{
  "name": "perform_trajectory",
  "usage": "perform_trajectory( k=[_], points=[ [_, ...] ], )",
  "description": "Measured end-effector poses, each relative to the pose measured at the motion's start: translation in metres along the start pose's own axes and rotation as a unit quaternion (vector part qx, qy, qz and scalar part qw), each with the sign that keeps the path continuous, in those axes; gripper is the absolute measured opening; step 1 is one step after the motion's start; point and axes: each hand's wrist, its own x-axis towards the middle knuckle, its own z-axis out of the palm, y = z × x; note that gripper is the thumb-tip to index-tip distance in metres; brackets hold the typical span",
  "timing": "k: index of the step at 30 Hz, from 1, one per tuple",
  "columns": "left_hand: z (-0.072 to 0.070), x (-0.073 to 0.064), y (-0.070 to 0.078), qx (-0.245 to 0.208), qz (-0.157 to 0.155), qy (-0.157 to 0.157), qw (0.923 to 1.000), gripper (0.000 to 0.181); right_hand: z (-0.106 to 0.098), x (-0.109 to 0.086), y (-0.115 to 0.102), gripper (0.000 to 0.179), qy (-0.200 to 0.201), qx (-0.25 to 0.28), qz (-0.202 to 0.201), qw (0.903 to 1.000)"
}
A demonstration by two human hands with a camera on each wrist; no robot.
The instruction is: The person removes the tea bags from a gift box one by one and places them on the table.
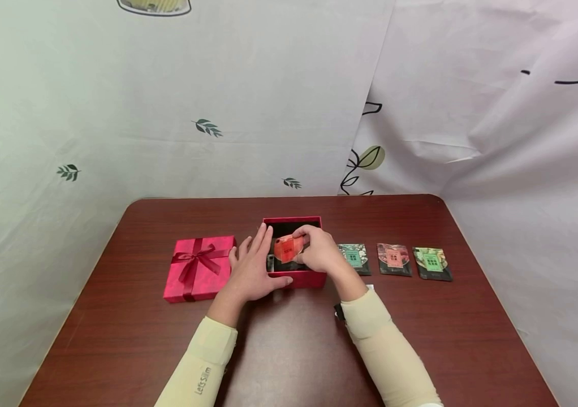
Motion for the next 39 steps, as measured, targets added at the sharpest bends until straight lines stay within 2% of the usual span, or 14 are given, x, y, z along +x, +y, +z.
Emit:
perform_trajectory(
  k=[17, 30, 39],
  points=[
    [-0.001, 0.000, 0.002, 0.006, -0.008, -0.006, 0.9999, 0.127, -0.012, -0.011, 0.006, 0.049, 0.013, 0.063, -0.005, 0.9979],
    [0.001, 0.000, 0.000, 0.003, -0.006, 0.002, 1.0000, 0.128, -0.024, -0.020, 0.013, 0.052, 0.010, 0.112, -0.023, 0.9935],
    [0.001, 0.000, 0.001, 0.001, -0.007, 0.004, 1.0000, 0.127, -0.033, -0.026, 0.021, 0.051, 0.009, 0.121, -0.036, 0.9919]
  ],
)
